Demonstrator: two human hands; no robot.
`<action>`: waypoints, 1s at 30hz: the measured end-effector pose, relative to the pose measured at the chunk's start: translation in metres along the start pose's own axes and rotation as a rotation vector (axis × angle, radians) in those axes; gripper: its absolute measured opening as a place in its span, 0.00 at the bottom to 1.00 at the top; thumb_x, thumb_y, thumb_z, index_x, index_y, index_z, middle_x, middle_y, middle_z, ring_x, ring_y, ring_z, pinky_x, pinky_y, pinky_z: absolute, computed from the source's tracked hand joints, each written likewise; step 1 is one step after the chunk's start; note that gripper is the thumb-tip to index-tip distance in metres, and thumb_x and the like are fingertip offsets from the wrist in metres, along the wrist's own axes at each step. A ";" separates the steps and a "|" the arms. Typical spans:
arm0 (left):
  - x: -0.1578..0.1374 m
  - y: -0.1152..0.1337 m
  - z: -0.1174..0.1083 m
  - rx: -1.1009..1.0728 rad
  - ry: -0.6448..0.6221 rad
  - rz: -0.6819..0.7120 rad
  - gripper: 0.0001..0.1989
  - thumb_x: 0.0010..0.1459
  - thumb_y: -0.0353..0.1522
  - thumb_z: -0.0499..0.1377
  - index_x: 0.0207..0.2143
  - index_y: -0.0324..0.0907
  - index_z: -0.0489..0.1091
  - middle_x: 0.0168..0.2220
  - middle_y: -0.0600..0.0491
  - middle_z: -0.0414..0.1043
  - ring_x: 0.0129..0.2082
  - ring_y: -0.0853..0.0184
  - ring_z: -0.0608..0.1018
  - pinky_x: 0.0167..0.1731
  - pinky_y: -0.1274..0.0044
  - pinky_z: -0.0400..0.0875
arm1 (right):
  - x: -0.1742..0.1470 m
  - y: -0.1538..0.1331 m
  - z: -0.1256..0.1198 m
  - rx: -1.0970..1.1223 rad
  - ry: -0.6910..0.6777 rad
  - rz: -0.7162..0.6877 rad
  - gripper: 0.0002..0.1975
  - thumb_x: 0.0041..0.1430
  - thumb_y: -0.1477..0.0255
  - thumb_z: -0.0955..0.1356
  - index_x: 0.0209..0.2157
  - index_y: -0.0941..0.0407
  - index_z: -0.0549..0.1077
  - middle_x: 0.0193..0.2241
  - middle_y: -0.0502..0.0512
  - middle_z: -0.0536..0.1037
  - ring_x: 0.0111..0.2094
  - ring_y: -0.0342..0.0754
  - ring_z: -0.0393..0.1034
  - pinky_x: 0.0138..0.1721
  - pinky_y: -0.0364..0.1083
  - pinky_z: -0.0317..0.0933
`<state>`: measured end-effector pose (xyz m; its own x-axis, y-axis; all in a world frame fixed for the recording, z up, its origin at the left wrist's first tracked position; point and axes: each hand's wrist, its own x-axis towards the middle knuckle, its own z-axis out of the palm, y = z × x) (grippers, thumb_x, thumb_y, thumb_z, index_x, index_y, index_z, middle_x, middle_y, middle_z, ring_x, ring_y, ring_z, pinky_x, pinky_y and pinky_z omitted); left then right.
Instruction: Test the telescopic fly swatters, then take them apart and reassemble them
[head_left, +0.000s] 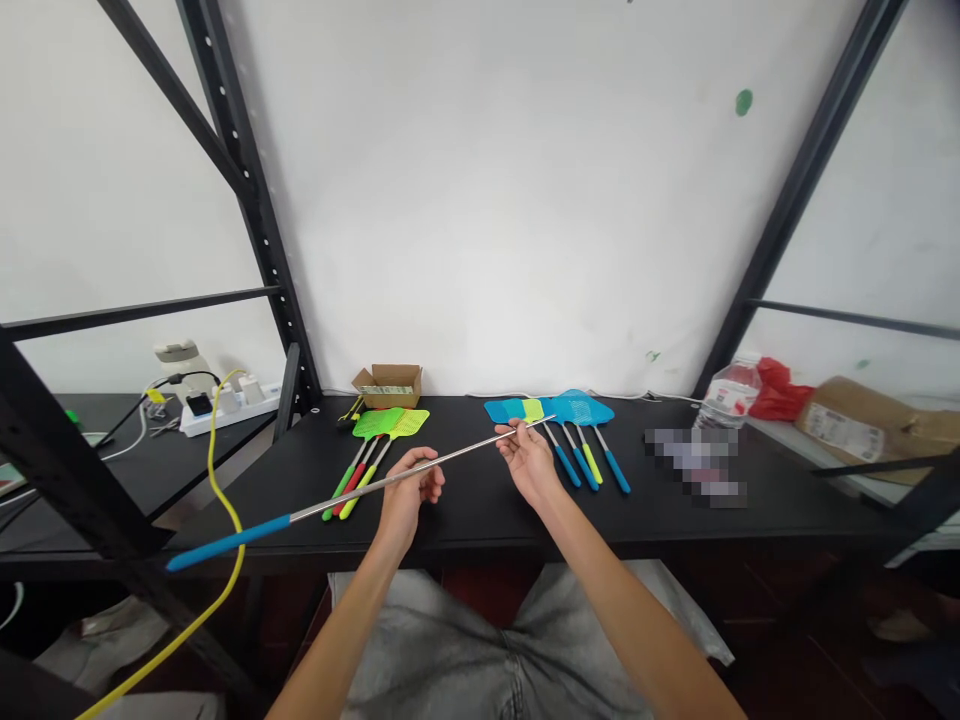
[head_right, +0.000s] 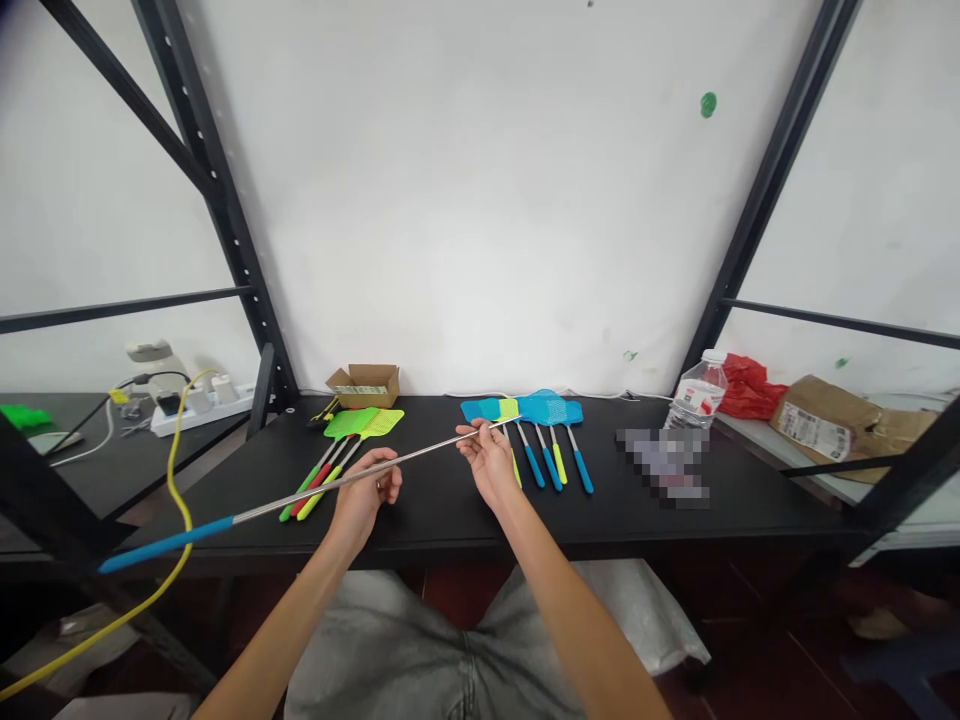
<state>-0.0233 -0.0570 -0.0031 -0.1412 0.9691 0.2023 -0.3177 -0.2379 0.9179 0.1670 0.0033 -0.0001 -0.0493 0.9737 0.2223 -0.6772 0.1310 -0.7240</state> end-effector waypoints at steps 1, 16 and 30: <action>-0.001 0.001 0.000 0.018 -0.029 -0.003 0.12 0.49 0.36 0.60 0.36 0.41 0.66 0.20 0.58 0.69 0.17 0.74 0.67 0.18 0.82 0.59 | -0.001 0.001 0.001 0.001 -0.010 -0.002 0.11 0.54 0.62 0.72 0.34 0.53 0.72 0.35 0.55 0.80 0.30 0.45 0.74 0.35 0.46 0.71; 0.003 0.006 -0.007 -0.268 0.196 0.032 0.11 0.55 0.39 0.58 0.29 0.41 0.63 0.17 0.60 0.60 0.16 0.76 0.61 0.19 0.81 0.57 | -0.039 0.005 0.002 -0.035 0.027 0.164 0.14 0.53 0.61 0.73 0.38 0.55 0.75 0.43 0.60 0.80 0.32 0.46 0.75 0.28 0.42 0.66; 0.003 0.004 -0.008 -0.296 0.206 0.085 0.08 0.53 0.35 0.57 0.26 0.41 0.63 0.16 0.60 0.58 0.15 0.75 0.60 0.17 0.81 0.56 | -0.043 0.004 -0.002 0.095 0.159 0.086 0.14 0.49 0.65 0.76 0.38 0.56 0.77 0.39 0.56 0.81 0.32 0.43 0.74 0.31 0.41 0.68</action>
<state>-0.0324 -0.0554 -0.0014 -0.3551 0.9187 0.1728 -0.5498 -0.3547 0.7563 0.1683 -0.0375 -0.0135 0.0014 0.9987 0.0513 -0.7424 0.0354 -0.6690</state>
